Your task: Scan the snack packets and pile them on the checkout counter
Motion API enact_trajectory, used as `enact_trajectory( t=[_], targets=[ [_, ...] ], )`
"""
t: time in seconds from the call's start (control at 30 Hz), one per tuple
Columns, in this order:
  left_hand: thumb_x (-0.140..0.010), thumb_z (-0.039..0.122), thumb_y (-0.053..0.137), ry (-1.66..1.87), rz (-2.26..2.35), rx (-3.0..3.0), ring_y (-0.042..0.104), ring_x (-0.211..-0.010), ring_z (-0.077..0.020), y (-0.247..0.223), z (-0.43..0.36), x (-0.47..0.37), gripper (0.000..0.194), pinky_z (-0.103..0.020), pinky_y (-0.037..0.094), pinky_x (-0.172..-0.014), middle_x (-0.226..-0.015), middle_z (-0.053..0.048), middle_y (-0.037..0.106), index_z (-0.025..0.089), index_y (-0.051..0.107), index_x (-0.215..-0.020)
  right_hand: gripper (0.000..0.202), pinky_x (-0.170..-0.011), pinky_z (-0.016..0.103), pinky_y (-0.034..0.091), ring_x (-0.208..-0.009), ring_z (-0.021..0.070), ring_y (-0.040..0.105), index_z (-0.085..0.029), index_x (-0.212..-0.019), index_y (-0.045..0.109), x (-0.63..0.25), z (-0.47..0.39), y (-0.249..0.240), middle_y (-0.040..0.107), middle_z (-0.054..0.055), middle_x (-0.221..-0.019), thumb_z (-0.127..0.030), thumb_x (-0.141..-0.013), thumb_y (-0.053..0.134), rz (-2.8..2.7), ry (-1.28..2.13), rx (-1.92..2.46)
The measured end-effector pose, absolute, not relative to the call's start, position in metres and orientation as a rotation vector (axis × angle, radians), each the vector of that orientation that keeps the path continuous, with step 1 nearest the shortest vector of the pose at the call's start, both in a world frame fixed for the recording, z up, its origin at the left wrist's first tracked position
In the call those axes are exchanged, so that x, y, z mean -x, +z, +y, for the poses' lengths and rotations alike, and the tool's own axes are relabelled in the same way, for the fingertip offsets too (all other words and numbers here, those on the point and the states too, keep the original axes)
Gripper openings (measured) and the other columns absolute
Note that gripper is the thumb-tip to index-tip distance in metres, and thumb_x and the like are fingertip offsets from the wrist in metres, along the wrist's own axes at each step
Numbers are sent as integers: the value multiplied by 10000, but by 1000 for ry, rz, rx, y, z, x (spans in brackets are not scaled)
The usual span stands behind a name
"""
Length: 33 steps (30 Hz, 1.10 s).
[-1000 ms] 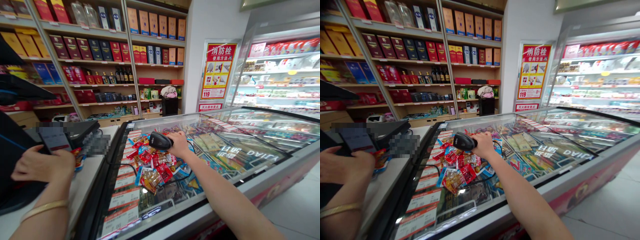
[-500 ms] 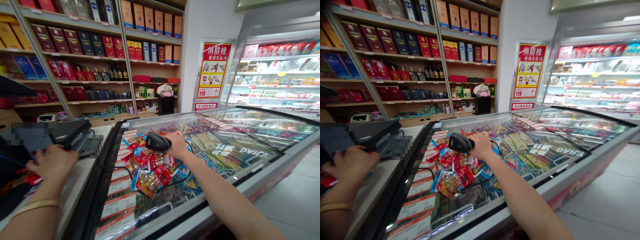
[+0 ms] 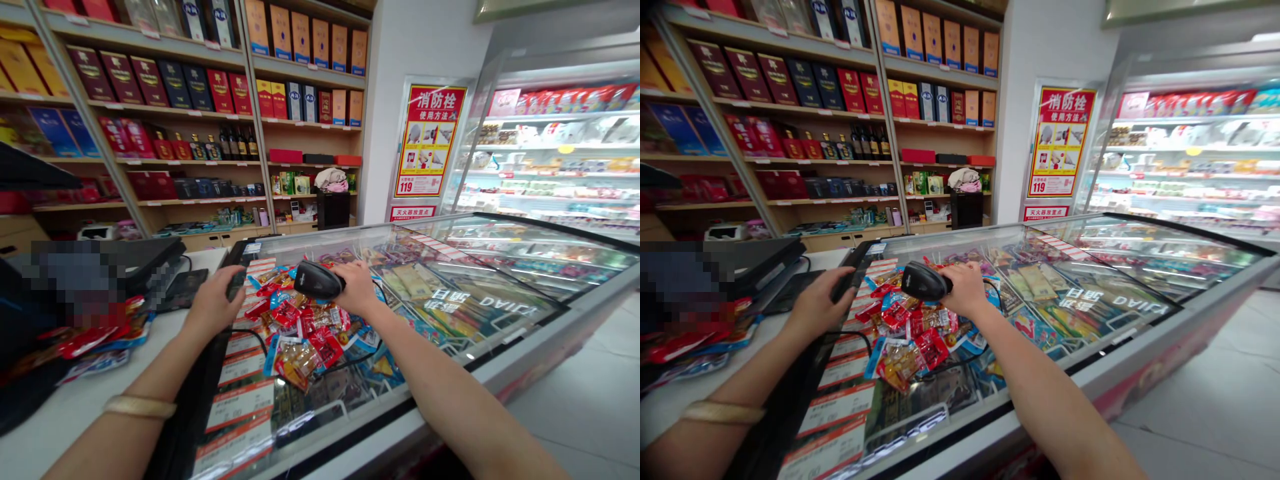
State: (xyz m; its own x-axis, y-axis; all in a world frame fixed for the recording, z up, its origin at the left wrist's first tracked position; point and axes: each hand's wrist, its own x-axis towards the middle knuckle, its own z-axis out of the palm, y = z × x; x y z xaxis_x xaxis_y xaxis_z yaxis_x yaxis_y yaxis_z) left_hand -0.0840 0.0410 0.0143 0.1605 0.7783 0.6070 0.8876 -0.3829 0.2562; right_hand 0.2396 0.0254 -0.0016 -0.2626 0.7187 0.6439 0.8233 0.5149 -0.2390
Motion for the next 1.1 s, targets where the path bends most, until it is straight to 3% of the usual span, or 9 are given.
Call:
enact_trajectory(
  t=[0.13,0.27,0.4,0.57,0.7,0.9,1.1],
  targets=[
    [-827,388,494,-831,-1464,2588,633,-1264,-298,-10,53,64,566,-428,473,-1105,-1345,-143,689,157,631,-1326,274,-892,383,294,-990,253,668,-241,-1007,741,-240,25,-1,788,72,-1047,-290,-738,723,-2035,-179,1278],
    [-859,331,467,-669,-1583,2636,623,-1295,-262,-13,56,54,580,-385,469,-1105,-1415,-94,656,200,608,-1406,254,-889,382,288,-954,248,661,-234,-981,737,-239,25,-1,788,72,-991,-288,-733,721,-2047,-183,1261],
    [-931,337,409,-576,-1794,2537,732,-1078,-254,-4,57,52,481,-340,526,-967,-1184,-85,772,264,683,-1319,236,-882,378,283,-932,240,654,-232,-962,735,-240,26,-3,788,73,-979,-297,-736,719,-2051,-183,1246],
    [-927,337,385,-1029,-2112,2222,757,-821,-252,4,54,61,397,-292,555,-716,-912,-99,780,195,731,-1060,276,-884,383,283,-953,247,652,-232,-998,737,-240,26,-2,786,73,-996,-289,-728,719,-2041,-191,1275],
    [-909,359,408,-1634,-2296,2079,715,-609,-212,8,46,67,339,-258,505,-483,-877,-63,744,192,676,-1033,272,-894,389,280,-966,252,656,-239,-1001,739,-239,23,2,788,72,-1021,-298,-737,723,-2060,-185,1300],
    [-880,367,471,-1994,-2161,1963,678,-586,-185,14,34,66,249,-255,526,-463,-851,-42,720,202,648,-938,255,-879,387,282,-962,248,662,-245,-995,740,-236,19,7,794,64,-1013,-328,-754,727,-2121,-157,1305],
    [-894,433,448,-1836,-2046,2060,682,-677,-208,10,36,71,299,-288,562,-542,-816,-40,702,208,644,-913,262,-879,394,281,-988,250,680,-261,-1011,742,-234,17,8,802,42,-1034,-321,-756,723,-2194,-141,1262]
  ],
)
